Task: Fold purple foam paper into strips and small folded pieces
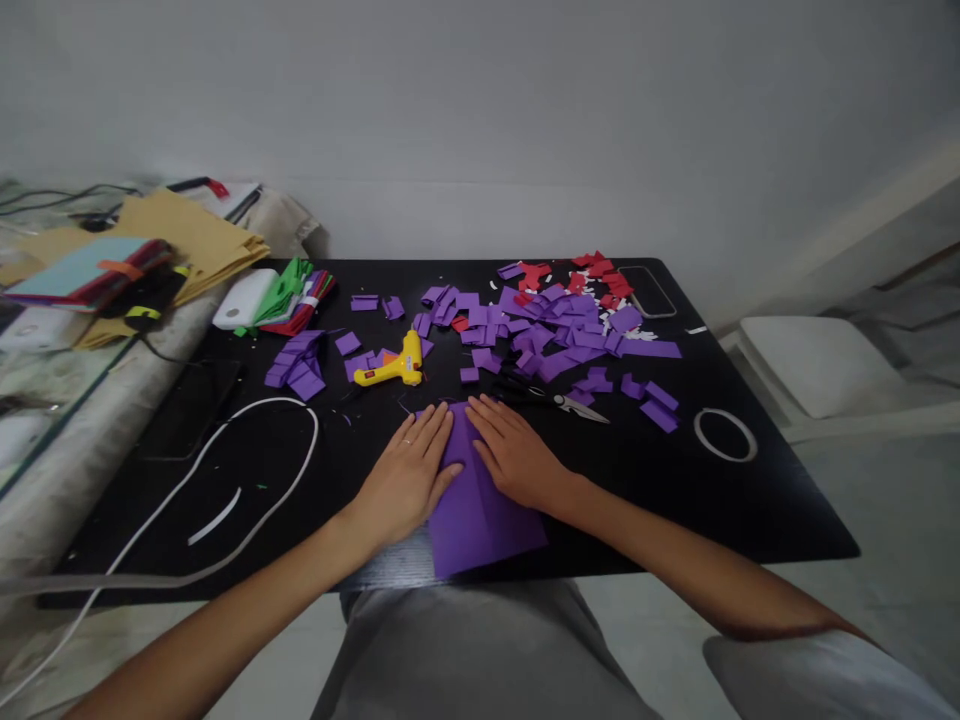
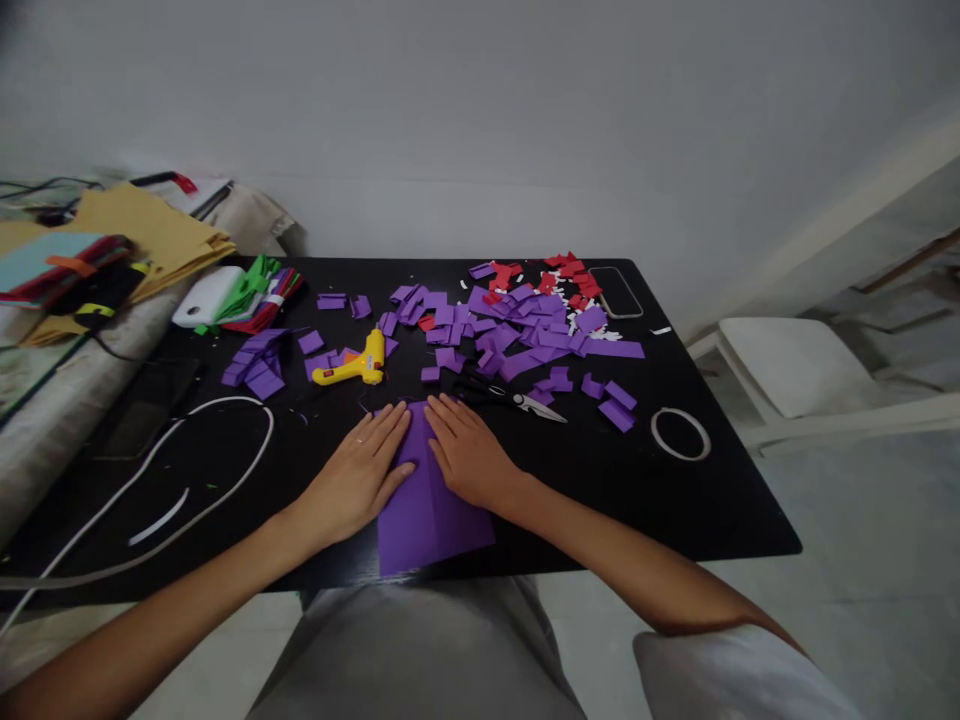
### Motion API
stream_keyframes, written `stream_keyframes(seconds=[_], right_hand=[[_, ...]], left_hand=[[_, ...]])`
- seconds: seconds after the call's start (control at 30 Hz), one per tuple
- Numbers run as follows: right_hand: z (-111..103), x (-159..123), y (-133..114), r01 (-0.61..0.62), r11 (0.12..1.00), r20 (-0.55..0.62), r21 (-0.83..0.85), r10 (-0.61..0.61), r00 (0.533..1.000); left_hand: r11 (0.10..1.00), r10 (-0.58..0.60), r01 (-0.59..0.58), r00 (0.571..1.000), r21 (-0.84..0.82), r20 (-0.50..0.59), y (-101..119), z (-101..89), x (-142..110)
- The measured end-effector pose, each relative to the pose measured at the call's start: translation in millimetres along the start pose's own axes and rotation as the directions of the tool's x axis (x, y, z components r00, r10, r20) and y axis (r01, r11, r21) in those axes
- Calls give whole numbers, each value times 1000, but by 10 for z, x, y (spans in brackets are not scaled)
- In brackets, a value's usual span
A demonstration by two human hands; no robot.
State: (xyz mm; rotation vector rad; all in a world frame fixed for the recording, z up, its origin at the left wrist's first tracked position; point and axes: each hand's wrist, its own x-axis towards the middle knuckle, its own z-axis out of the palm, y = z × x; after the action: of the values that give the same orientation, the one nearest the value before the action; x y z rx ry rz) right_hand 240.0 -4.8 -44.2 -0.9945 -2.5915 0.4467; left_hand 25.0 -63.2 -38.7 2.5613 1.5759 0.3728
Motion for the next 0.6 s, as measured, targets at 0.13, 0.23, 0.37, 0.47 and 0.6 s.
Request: stream_keyframes(seconds=[0.13, 0.23, 0.37, 0.47, 0.6], right_hand=[[67, -74, -95, -68, 997, -3, -38, 68, 998], [84, -95, -162, -103, 992, -2, -68, 104, 995], [88, -91, -196, -120, 989, -5, -82, 120, 993], [92, -95, -207, -137, 985, -6, -105, 137, 991], [102, -119, -223, -171, 979, 0, -114, 172, 985]], left_hand=[[998, -44, 43, 999, 45, 18, 91, 70, -89], [995, -63, 61, 998, 73, 29, 135, 79, -108], [993, -82, 78, 996, 89, 39, 154, 71, -112], [991, -95, 90, 994, 101, 46, 169, 62, -119], [989, -102, 98, 994, 109, 34, 187, 72, -138]])
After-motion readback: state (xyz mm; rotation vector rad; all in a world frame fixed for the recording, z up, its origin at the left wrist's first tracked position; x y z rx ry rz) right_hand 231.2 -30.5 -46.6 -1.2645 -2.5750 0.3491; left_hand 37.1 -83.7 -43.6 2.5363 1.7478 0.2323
